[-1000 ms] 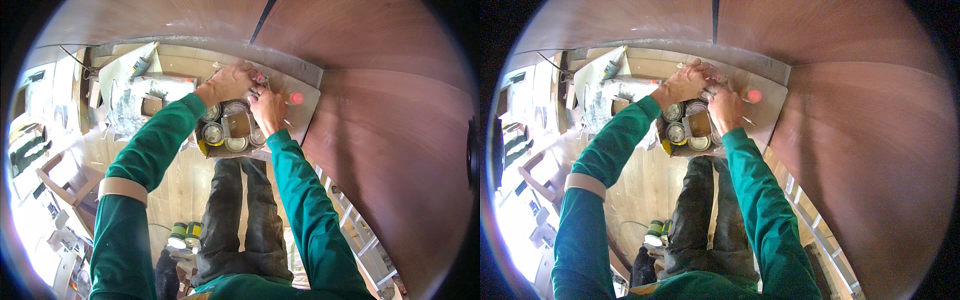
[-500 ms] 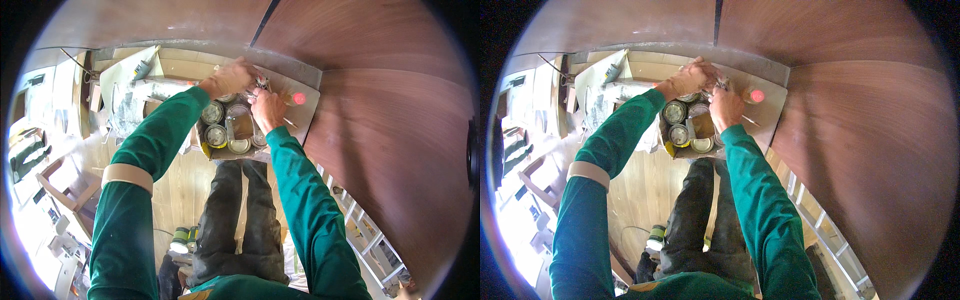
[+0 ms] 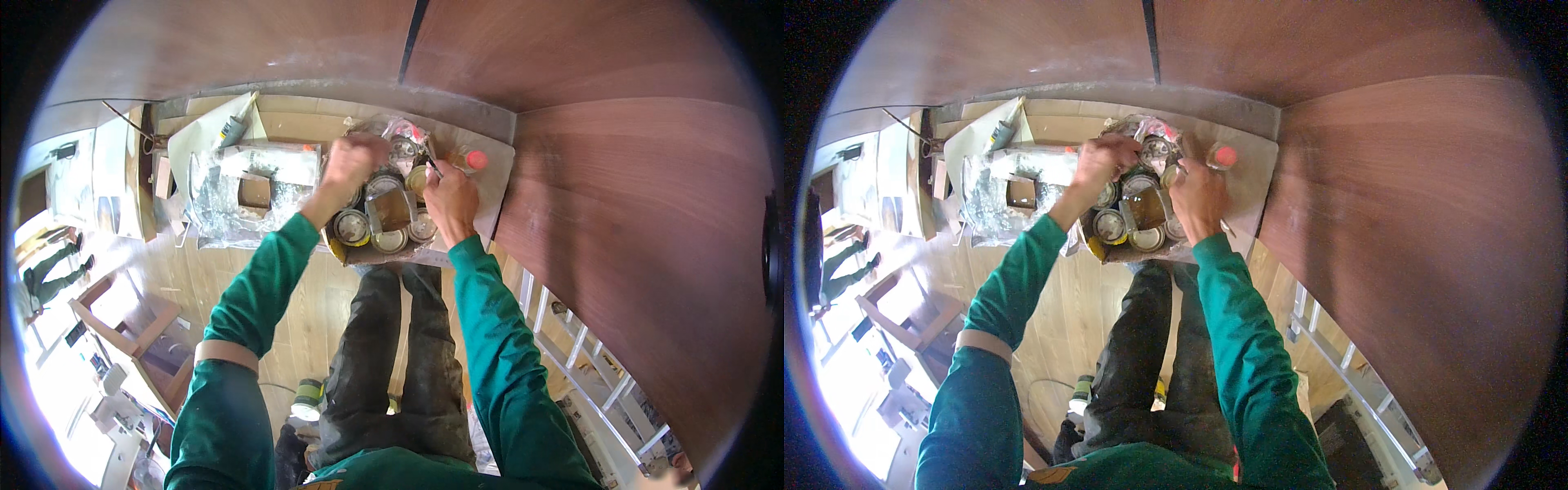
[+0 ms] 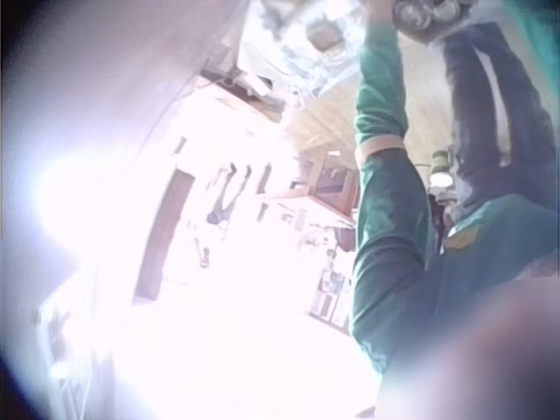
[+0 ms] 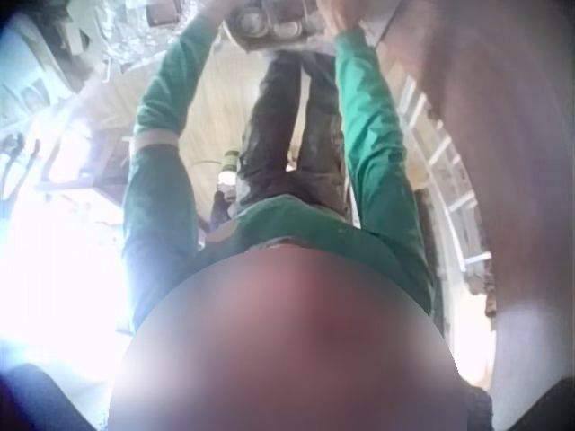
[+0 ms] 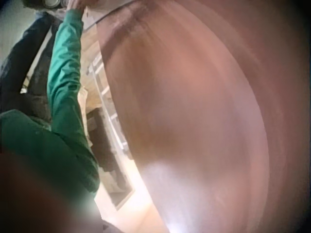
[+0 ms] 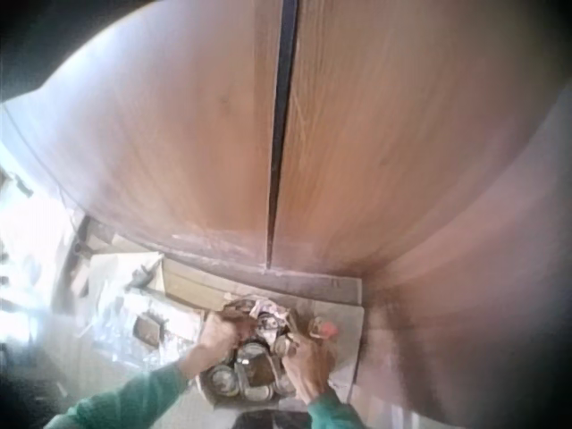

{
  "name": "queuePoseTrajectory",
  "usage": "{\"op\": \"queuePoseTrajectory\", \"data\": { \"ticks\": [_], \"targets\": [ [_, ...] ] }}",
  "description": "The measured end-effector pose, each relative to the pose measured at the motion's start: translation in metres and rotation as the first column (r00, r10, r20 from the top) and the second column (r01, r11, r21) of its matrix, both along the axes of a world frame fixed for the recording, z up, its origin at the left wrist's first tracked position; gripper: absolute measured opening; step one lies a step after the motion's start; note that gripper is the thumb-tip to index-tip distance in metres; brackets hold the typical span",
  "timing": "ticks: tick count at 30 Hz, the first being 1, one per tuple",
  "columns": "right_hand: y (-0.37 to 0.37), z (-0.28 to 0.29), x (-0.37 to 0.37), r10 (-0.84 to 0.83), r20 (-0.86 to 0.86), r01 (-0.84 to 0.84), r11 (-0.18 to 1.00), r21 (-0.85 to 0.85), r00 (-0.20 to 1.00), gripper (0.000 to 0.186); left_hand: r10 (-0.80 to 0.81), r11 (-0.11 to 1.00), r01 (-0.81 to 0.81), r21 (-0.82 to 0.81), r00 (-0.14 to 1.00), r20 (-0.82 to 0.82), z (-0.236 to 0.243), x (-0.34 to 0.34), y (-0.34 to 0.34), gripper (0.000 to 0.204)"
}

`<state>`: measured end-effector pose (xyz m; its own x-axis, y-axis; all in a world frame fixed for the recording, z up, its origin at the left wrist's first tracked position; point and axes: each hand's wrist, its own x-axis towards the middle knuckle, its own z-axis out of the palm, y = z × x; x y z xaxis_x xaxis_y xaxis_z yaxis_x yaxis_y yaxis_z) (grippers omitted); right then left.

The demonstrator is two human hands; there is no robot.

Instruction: The person mixes a brown substance in a small container using a brush, then pours it into a larger bucket. They stir the mixture and place the container back on a shelf.

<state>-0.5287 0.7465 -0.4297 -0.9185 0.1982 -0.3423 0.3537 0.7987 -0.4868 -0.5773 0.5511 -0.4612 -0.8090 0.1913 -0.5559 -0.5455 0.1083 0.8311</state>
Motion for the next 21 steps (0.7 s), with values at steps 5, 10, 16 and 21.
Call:
{"op": "queuePoseTrajectory", "data": {
  "ticks": [5,10,16,21],
  "targets": [
    [-0.004,-0.001,-0.008,-0.019,0.070,0.018,1.000,0.018,0.997,0.031,-0.618,0.628,0.201,-0.752,0.717,-0.324,-0.012,0.009,0.043,0.016],
    [-0.004,-0.015,-0.011,0.061,0.046,-0.063,0.997,0.034,0.997,0.035,-0.410,0.801,0.067,-0.595,0.786,-0.462,0.003,0.029,0.023,0.017],
    [-0.007,0.001,-0.013,0.036,0.115,-0.034,0.999,-0.024,0.993,0.034,0.356,0.934,-0.355,-0.035,0.934,0.013,0.025,0.028,-0.035,0.011],
    [-0.001,-0.012,-0.004,0.082,0.059,-0.081,0.997,-0.010,0.995,0.039,0.253,0.965,-0.257,0.043,0.964,0.083,0.022,0.009,-0.029,0.016]
  ]
}}
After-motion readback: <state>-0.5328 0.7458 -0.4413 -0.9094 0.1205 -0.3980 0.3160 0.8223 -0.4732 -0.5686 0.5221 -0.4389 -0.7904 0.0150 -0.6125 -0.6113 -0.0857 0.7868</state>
